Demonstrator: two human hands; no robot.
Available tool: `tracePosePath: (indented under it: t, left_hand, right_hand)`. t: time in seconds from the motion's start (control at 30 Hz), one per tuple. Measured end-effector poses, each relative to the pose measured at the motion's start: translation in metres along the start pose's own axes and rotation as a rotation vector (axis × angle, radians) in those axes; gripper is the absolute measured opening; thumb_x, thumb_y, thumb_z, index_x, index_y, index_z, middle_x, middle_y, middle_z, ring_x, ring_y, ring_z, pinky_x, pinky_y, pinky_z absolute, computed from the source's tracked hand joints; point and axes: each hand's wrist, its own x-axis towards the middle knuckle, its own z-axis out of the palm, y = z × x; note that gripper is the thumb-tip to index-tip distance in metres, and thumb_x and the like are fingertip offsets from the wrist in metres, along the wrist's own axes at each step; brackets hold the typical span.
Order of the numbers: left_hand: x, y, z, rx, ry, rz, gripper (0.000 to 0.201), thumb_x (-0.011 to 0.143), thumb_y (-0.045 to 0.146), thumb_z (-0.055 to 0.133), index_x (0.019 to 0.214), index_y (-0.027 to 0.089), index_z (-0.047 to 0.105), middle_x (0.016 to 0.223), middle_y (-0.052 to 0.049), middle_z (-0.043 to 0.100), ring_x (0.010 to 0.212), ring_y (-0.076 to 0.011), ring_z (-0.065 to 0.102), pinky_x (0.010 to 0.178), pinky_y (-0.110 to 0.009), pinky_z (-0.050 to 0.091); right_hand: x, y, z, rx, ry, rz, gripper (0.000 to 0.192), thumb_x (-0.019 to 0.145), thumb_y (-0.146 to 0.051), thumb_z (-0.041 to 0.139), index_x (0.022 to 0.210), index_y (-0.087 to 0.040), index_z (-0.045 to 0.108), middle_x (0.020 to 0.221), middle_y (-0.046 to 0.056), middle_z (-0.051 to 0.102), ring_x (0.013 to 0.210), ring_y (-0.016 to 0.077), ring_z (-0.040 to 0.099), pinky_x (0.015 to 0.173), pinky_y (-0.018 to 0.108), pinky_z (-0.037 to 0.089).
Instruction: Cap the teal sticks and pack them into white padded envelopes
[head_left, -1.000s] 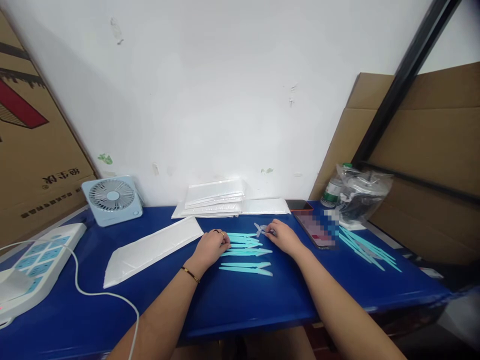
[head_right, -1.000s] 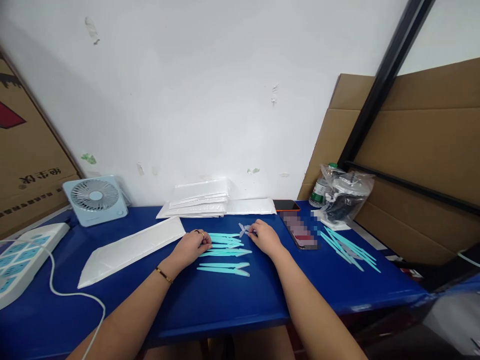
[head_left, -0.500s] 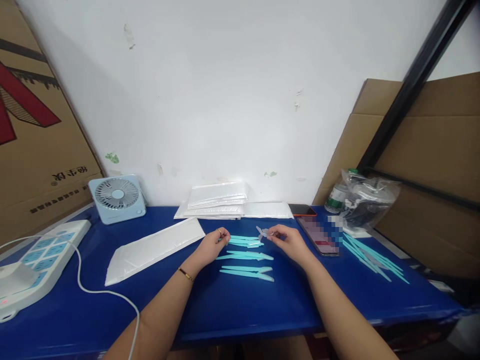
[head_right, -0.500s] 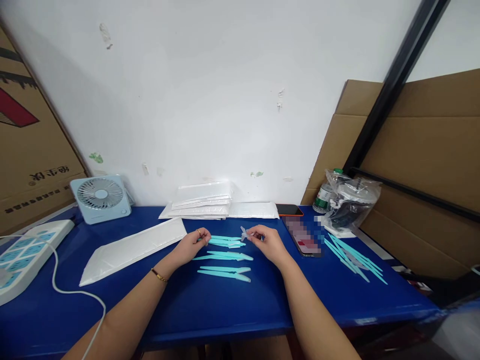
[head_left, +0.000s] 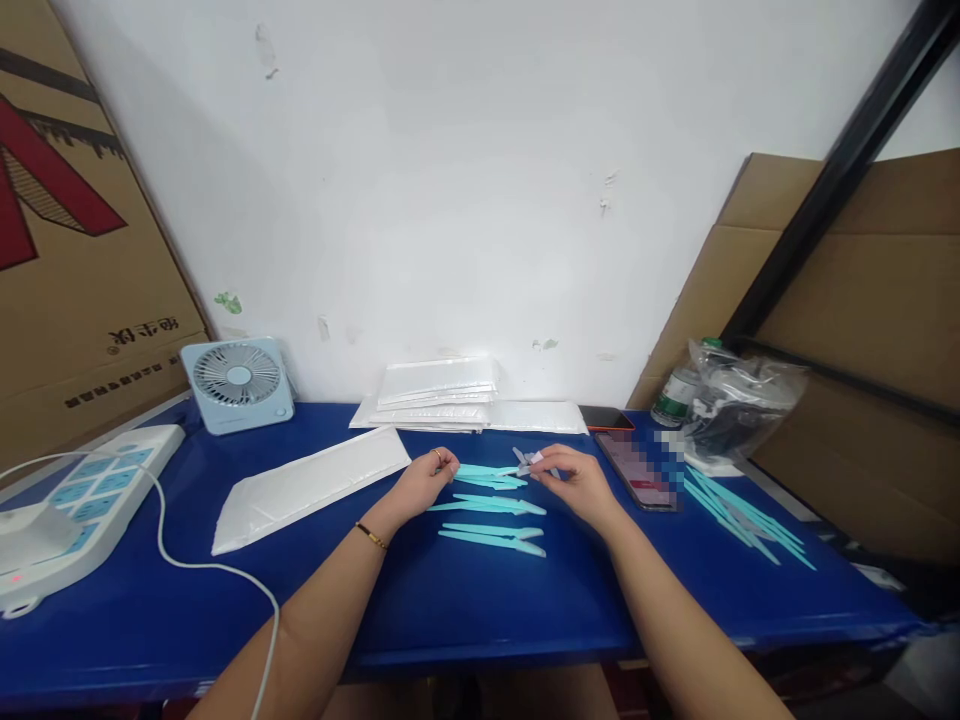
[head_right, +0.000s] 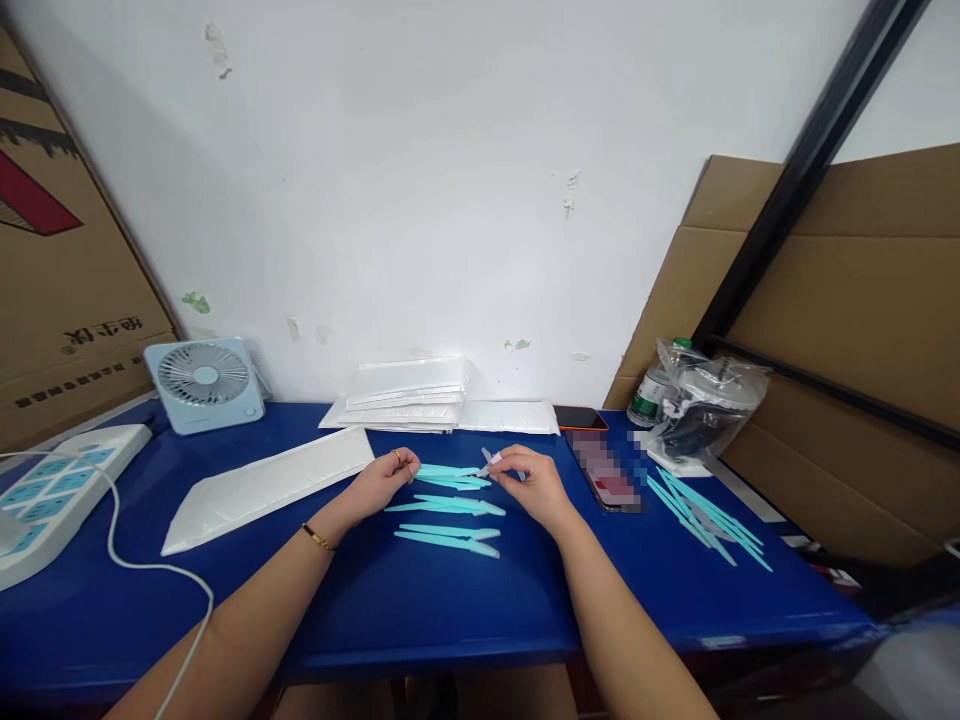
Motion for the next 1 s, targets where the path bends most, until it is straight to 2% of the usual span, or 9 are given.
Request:
tracePosePath:
  t: [0.23,0.37,0.43,0.47,0.53,0.63,0.73,0.87,1.0]
  left_hand:
    - [0.001,0.000,0.004,-0.002,-0.055,0.044,0.024,0.085,0.038,0.039,0.082,0.018,0.050,0.073,0.002,0.050,0.065,-0.0110,0.045,0.063,-0.023,0.039]
    - [-0.002,0.003,0.004,0.123,-0.067,0.054,0.028,0.085,0.041,0.041,0.082,0.018,0.056,0.074,0.000,0.056,0.068,-0.0134,0.050,0.064,-0.025,0.040]
    - [-0.003,0.005,0.003,0.249,-0.030,0.077,0.026,0.083,0.041,0.046,0.084,0.018,0.060,0.082,-0.003,0.060,0.077,-0.0170,0.053,0.070,-0.028,0.041]
    - [-0.004,0.006,0.002,0.314,0.001,0.093,0.025,0.082,0.039,0.049,0.088,0.019,0.063,0.089,-0.005,0.061,0.084,-0.0190,0.053,0.074,-0.029,0.041]
    - [-0.003,0.006,0.002,0.417,0.058,0.121,0.026,0.081,0.036,0.052,0.099,0.021,0.064,0.102,-0.006,0.061,0.097,-0.0221,0.051,0.083,-0.031,0.039]
    - [0.001,0.003,0.003,0.493,0.074,0.118,0.027,0.084,0.032,0.049,0.104,0.023,0.064,0.106,-0.006,0.060,0.101,-0.0219,0.049,0.086,-0.032,0.038]
    - [0.005,-0.001,0.005,0.522,0.075,0.080,0.020,0.084,0.031,0.049,0.091,0.022,0.065,0.095,-0.005,0.062,0.094,-0.0214,0.051,0.080,-0.031,0.038]
    - [0.006,-0.002,0.004,0.503,0.066,0.056,0.019,0.082,0.032,0.050,0.079,0.020,0.065,0.085,-0.005,0.062,0.087,-0.0211,0.052,0.075,-0.031,0.038]
    - [0.002,0.004,0.003,0.458,0.042,0.114,0.027,0.085,0.039,0.046,0.084,0.022,0.066,0.087,-0.005,0.063,0.088,-0.0206,0.050,0.077,-0.031,0.037]
  right_hand:
    - [0.000,-0.008,0.019,0.038,-0.078,-0.014,0.014,0.079,-0.032,0.061,0.076,-0.024,0.072,0.085,0.005,0.068,0.081,0.0180,0.063,0.074,0.032,0.051]
    - [0.000,-0.003,0.010,0.061,-0.161,-0.003,0.012,0.073,-0.033,0.067,0.078,-0.023,0.072,0.092,0.005,0.067,0.085,0.0183,0.062,0.077,0.032,0.050]
    - [0.000,0.008,-0.003,-0.009,-0.106,0.059,0.018,0.072,-0.035,0.067,0.083,-0.022,0.071,0.099,0.006,0.065,0.085,0.0192,0.061,0.076,0.032,0.049]
    - [0.000,0.015,-0.010,-0.078,-0.036,0.115,0.019,0.073,-0.036,0.065,0.084,-0.022,0.071,0.099,0.007,0.065,0.082,0.0189,0.061,0.072,0.032,0.049]
    - [-0.001,0.031,-0.020,-0.260,0.079,0.261,0.020,0.076,-0.037,0.060,0.082,-0.020,0.070,0.090,0.007,0.066,0.074,0.0183,0.059,0.067,0.031,0.046]
    - [-0.003,0.050,-0.023,-0.461,0.018,0.401,0.021,0.071,-0.038,0.062,0.080,-0.020,0.069,0.082,0.006,0.064,0.071,0.0183,0.058,0.066,0.030,0.044]
    - [-0.003,0.054,-0.015,-0.522,-0.077,0.417,0.015,0.069,-0.034,0.064,0.073,-0.019,0.067,0.080,0.006,0.063,0.071,0.0177,0.059,0.064,0.028,0.043]
    - [-0.002,0.048,-0.009,-0.439,-0.123,0.393,0.014,0.072,-0.033,0.060,0.069,-0.020,0.066,0.069,0.003,0.064,0.065,0.0166,0.059,0.058,0.026,0.041]
    - [-0.001,0.045,-0.011,-0.215,-0.132,0.413,0.027,0.078,-0.041,0.054,0.086,-0.020,0.069,0.063,0.002,0.065,0.058,0.0160,0.060,0.056,0.025,0.043]
